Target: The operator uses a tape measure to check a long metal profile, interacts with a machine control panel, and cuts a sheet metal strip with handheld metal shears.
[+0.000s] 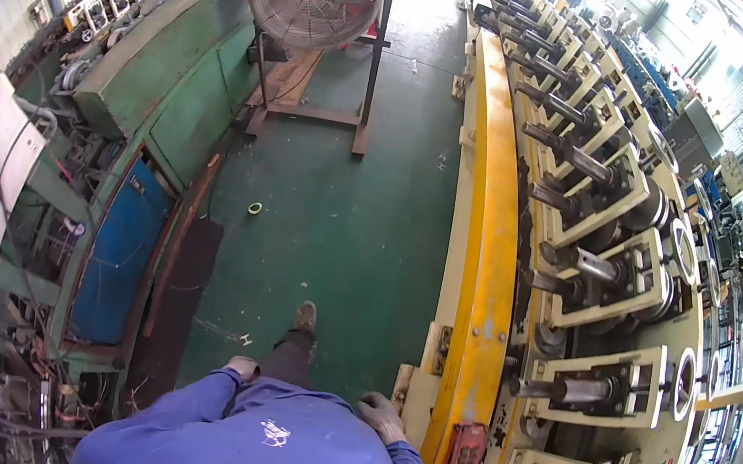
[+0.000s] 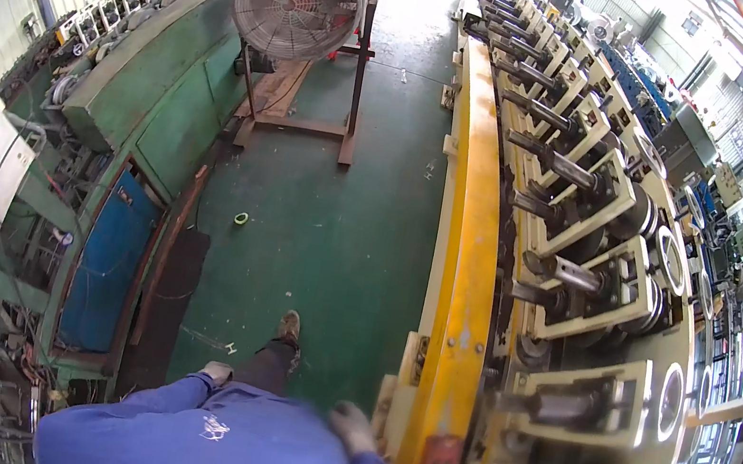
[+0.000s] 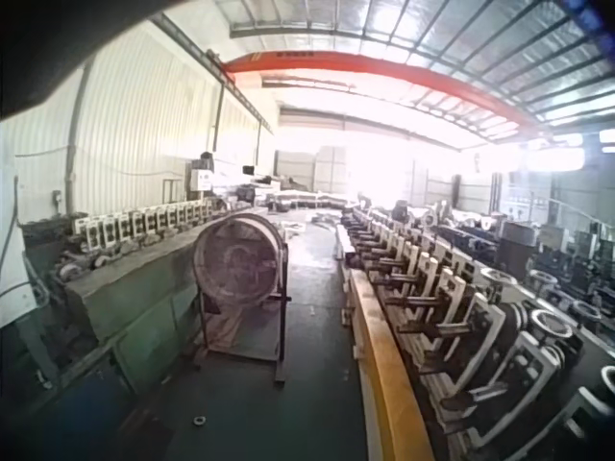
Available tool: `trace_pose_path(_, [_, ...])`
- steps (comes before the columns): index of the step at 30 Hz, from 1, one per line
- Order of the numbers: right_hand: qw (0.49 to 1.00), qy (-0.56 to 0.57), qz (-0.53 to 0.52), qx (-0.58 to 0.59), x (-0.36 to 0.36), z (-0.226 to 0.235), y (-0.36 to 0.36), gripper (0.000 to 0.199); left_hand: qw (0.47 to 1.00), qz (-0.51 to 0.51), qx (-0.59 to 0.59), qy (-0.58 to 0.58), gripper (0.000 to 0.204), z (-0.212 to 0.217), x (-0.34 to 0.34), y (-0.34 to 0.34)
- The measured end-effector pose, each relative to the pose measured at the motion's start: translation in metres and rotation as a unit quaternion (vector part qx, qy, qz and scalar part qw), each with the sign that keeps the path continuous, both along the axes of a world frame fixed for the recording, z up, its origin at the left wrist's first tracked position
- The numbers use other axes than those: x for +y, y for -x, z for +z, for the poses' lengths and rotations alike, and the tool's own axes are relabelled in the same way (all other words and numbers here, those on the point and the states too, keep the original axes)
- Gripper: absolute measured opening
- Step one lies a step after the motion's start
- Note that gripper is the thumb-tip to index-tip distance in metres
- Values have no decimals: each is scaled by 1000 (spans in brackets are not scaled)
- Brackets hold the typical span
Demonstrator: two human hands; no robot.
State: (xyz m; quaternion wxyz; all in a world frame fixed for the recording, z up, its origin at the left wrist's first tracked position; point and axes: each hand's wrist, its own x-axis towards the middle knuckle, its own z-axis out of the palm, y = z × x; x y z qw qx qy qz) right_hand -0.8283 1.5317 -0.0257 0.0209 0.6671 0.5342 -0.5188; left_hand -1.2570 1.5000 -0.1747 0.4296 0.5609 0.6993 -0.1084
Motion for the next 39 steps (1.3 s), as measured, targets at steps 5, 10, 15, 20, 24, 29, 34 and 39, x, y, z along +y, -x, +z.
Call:
trace_pose_path(5, [979, 21, -205, -11, 101, 14, -6, 46, 997, -64, -23, -42, 39, -79, 133, 53])
trace_pose_path(10, [978, -9, -183, -103, 203, -76, -39, 45, 998, 42, -37, -16, 38, 19, 311, 46])
trace_pose_path(15, [978, -120, -166, -44, 339, -44, 10, 32, 992, 109, -60, -20, 38, 47, 414, 66])
trace_pose_path(20, [960, -184, -212, 16, 467, -56, 27, 31, 994, 80, -42, 65, 43, 13, 492, 63])
trace_pose_path(24, [939, -164, -280, 112, 610, -30, 37, 38, 989, -33, -18, 143, 44, -52, 560, 70])
trace_pose_path(29, [898, -297, -291, 144, 799, -20, 11, 37, 997, 47, 23, 49, 47, 24, 745, 36])
trace_pose_path(34, [933, -284, -192, 108, 995, 45, 5, 36, 982, 176, -35, -66, 39, 120, 941, -10])
trace_pose_path(39, [962, -213, -159, 58, 1140, 26, 13, 32, 984, 168, -42, -42, 42, 100, 1094, -41])
